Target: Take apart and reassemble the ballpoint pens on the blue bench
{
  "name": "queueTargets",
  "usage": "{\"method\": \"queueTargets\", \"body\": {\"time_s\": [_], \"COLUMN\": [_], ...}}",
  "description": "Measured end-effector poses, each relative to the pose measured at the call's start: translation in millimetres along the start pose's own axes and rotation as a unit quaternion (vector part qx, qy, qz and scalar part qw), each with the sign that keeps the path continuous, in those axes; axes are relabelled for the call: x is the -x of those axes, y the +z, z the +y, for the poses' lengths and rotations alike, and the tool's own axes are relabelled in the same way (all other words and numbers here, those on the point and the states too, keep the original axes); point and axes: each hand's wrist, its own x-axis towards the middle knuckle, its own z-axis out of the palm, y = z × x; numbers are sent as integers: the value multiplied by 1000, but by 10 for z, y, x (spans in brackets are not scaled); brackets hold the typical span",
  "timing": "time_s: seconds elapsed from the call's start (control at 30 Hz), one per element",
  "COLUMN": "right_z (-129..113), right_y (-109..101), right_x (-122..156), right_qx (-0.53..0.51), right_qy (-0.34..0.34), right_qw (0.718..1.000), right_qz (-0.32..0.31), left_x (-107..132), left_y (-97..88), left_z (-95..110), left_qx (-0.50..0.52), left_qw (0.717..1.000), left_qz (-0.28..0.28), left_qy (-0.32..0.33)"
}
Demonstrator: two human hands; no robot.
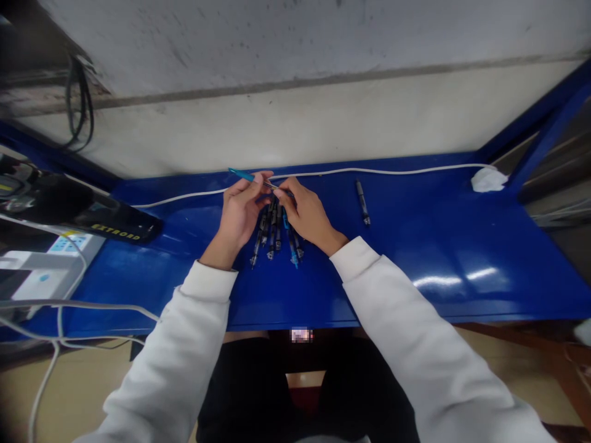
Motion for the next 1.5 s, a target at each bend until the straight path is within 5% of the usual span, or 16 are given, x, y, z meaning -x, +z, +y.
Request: {"method": "queueTargets", "body": {"time_s": [0.5, 0.83, 1.17, 1.5], "right_z": [-33, -105, 179, 235], "right_y": [-13, 31, -405, -556], "right_x": [6, -38, -281, -218], "right_qx": [-8, -180, -442, -675], "right_qy": [24, 93, 234, 279], "right_qw": [1000, 978, 841, 637], "right_qz": [-2, 49, 208, 246], "left_x": [7, -10, 14, -99], "left_y": [4, -5, 25, -159], "left_z": [14, -10, -79, -95], "left_qx": [14, 4, -86, -149], "left_qw": [1000, 1000, 993, 983], "left_qz": [-2, 2, -66, 75], "left_qy": [8, 21, 39, 78]}}
